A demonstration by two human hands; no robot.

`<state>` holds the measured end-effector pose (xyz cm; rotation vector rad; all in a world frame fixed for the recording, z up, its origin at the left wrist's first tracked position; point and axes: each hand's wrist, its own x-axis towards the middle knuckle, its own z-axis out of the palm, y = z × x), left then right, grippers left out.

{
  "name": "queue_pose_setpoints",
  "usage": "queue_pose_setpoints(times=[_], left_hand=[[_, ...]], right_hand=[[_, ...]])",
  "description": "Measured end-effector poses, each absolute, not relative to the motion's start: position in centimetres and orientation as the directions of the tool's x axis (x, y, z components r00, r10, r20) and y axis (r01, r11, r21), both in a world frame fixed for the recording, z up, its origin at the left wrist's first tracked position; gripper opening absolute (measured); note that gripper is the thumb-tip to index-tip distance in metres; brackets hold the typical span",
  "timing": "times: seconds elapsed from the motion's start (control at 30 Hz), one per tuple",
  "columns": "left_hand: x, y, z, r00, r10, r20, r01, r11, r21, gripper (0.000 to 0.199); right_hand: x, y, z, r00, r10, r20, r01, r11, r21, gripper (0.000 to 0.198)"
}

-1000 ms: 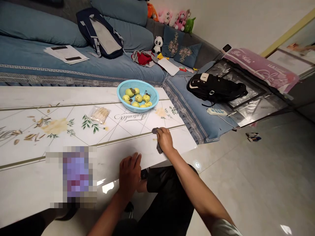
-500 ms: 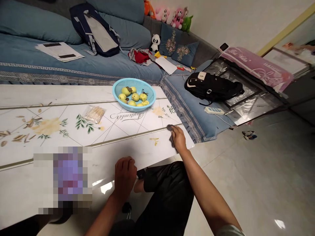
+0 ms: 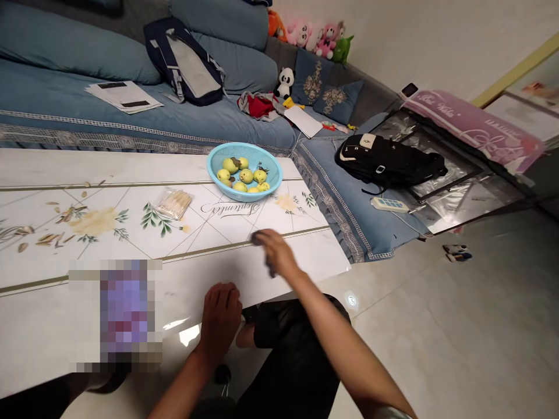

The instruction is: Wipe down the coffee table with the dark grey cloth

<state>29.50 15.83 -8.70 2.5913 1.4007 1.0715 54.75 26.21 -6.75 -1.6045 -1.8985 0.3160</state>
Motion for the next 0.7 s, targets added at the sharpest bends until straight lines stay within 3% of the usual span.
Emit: queue_pose_setpoints(times=[0.1,0.23,0.3,0.37,0.43,0.5,0.57,0.7], left_hand=[[29.6,15.7,-9.0,0.362,0.742,0.564,0.743,-0.595,0.306,0.027],[29.7,15.8,-9.0,0.369,0.744,0.557,0.747,-0.594,0.298,0.026],[29.6,15.9,-8.9,0.378,0.734,0.564,0.740,-0.606,0.292,0.025],[29.5,16.0,-8.7,0.388,0.726,0.568,0.731,-0.617,0.291,0.024],[29.4,16.1,-8.5,0.397,0.721,0.569,0.725,-0.626,0.288,0.024],[29.4,16.2,-8.3,0.398,0.715,0.574,0.724,-0.629,0.282,0.022],[29.5,16.2,-8.3,0.385,0.708,0.592,0.725,-0.629,0.281,0.021],[29.7,16.2,-9.1,0.344,0.686,0.641,0.719,-0.632,0.291,0.021]], right_hand=[[64.3,26.5,-4.3,0.260,0.907,0.330,0.863,-0.064,-0.502,0.042],[62.2,28.1,-4.5,0.348,0.864,0.364,0.861,-0.141,-0.488,0.045],[55.7,28.3,-6.2,0.245,0.902,0.356,0.870,-0.042,-0.492,0.037],[49.2,27.9,-7.8,-0.049,0.935,0.351,0.830,0.233,-0.507,0.035],[45.7,27.0,-8.7,-0.227,0.908,0.352,0.761,0.391,-0.518,0.035],[46.4,25.8,-8.8,-0.277,0.891,0.359,0.728,0.439,-0.527,0.036],[51.0,24.6,-8.4,-0.191,0.912,0.364,0.758,0.372,-0.535,0.037],[63.6,25.6,-6.8,0.236,0.916,0.323,0.873,-0.053,-0.485,0.042]])
